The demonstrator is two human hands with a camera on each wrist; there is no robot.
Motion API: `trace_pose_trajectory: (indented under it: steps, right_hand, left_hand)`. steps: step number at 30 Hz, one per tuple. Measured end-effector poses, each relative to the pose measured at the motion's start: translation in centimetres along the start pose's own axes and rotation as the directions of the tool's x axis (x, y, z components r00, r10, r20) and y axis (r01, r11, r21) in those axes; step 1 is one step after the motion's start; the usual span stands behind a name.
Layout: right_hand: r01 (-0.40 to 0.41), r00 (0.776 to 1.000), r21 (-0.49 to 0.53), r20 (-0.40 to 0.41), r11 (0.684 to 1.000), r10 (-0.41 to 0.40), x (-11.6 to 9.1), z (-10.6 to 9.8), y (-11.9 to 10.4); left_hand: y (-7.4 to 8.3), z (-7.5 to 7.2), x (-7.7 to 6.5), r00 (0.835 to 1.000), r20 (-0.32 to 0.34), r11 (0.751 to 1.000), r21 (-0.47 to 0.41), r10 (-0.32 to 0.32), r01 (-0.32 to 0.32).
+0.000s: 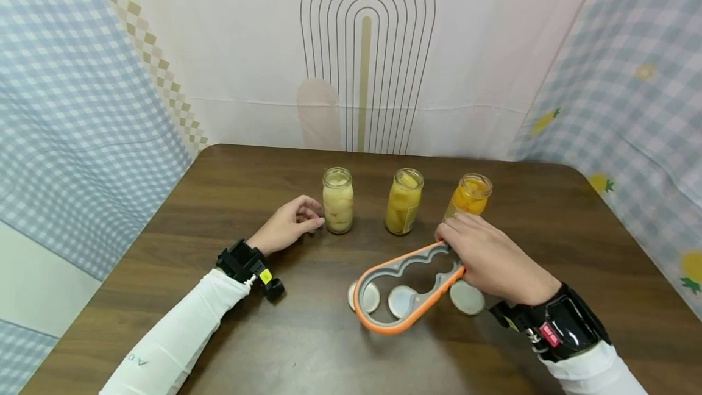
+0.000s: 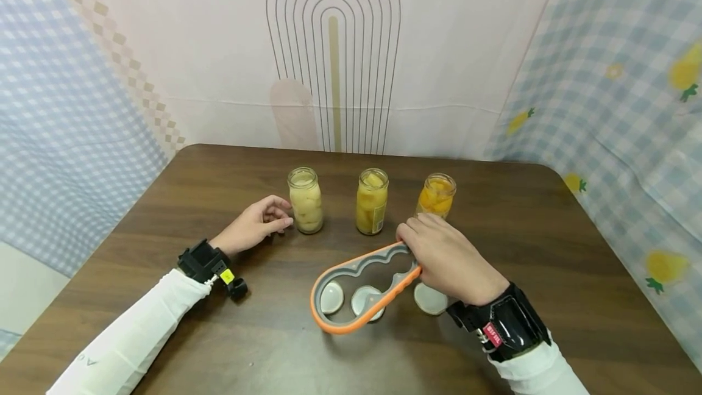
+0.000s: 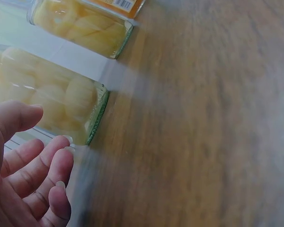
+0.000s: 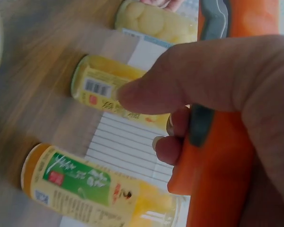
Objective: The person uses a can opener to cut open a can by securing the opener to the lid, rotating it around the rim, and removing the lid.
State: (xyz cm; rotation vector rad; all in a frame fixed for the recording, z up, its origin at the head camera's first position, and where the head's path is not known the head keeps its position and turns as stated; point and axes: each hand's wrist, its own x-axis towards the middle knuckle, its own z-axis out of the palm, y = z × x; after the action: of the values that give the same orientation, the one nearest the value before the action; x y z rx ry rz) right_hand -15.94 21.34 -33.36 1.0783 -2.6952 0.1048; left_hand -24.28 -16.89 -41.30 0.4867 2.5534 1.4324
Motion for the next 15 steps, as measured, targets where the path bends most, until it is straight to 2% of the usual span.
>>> trace_pose_trajectory:
  steps: [15]
  right_hand:
    - [-0.082,0.996,-0.010,0.026,0.997,0.082,-3.5,1.0,3.6]
  left_hand:
    - [-0.1,0.2,0.0,1.000,-0.004,1.000,-0.004,0.001,-0.001]
